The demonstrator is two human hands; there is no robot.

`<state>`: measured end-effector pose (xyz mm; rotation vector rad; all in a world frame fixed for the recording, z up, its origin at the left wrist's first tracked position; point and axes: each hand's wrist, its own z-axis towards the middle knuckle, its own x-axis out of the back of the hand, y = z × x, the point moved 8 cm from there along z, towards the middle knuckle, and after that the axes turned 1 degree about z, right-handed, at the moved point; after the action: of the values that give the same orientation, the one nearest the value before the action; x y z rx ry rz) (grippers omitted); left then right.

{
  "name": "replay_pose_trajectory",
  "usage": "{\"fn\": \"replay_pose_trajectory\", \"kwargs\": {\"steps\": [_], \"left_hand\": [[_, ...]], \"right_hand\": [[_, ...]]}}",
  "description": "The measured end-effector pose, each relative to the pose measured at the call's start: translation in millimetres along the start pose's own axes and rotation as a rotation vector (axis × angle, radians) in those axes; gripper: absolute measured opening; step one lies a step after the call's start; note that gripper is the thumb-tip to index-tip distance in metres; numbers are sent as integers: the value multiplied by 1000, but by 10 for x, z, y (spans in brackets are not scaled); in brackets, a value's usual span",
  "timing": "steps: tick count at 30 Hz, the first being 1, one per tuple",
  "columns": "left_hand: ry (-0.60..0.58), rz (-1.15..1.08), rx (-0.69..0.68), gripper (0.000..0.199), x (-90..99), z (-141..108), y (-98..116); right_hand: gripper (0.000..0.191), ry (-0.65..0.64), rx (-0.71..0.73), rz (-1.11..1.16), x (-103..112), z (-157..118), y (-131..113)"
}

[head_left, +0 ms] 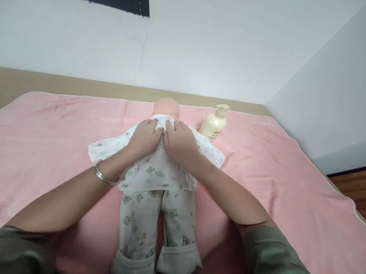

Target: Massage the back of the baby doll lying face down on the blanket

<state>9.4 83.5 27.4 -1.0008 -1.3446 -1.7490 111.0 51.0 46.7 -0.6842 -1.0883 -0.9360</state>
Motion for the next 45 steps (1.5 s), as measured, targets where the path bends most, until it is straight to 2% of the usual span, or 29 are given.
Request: {"fn": "replay_pose_trajectory", "kwargs": {"steps": [2,5,7,11,13,16,19,22,24,28,30,33,39,41,45], "left_hand": [[-48,-54,57,39,-17,85,-112],[-2,-30,83,43,0,84,-145],[55,48,53,46,19,1,-59],[149,218,-109,46,49,-203,246],[154,231,-164,42,55,-226,315],[73,142,-148,36,37,-106,215],[-13,-5,-80,33,14,59,31],[3,-10,-61,33,25,104,-25],[51,83,-69,34,43,47,22],[151,233,-154,35,70,-155,228],[165,248,-204,36,68,-208,294],[120,191,-204,35,63,-141,245],[-111,-3,28,37,26,109,-85],[-114,28,36,38,29,97,-77],[13,190,-92,38,53,-82,142]], "right_hand": [[47,71,60,-23,14,-94,-135],[47,87,104,25,-25,-118,-172],[47,45,80,106,-71,-23,-57],[50,-57,-136,273,-152,238,374],[52,-94,-182,321,-174,293,473],[49,-75,-134,244,-144,234,372],[48,29,-20,95,-72,65,86],[49,108,83,63,-34,-40,-111],[47,85,64,124,-58,6,-48],[45,-41,-131,289,-166,225,351],[48,-60,-162,316,-176,283,442],[44,-49,-118,226,-140,231,349],[42,79,121,-10,-16,-47,-130],[42,61,129,5,-39,-26,-121],[40,14,-52,141,-101,147,173]]}}
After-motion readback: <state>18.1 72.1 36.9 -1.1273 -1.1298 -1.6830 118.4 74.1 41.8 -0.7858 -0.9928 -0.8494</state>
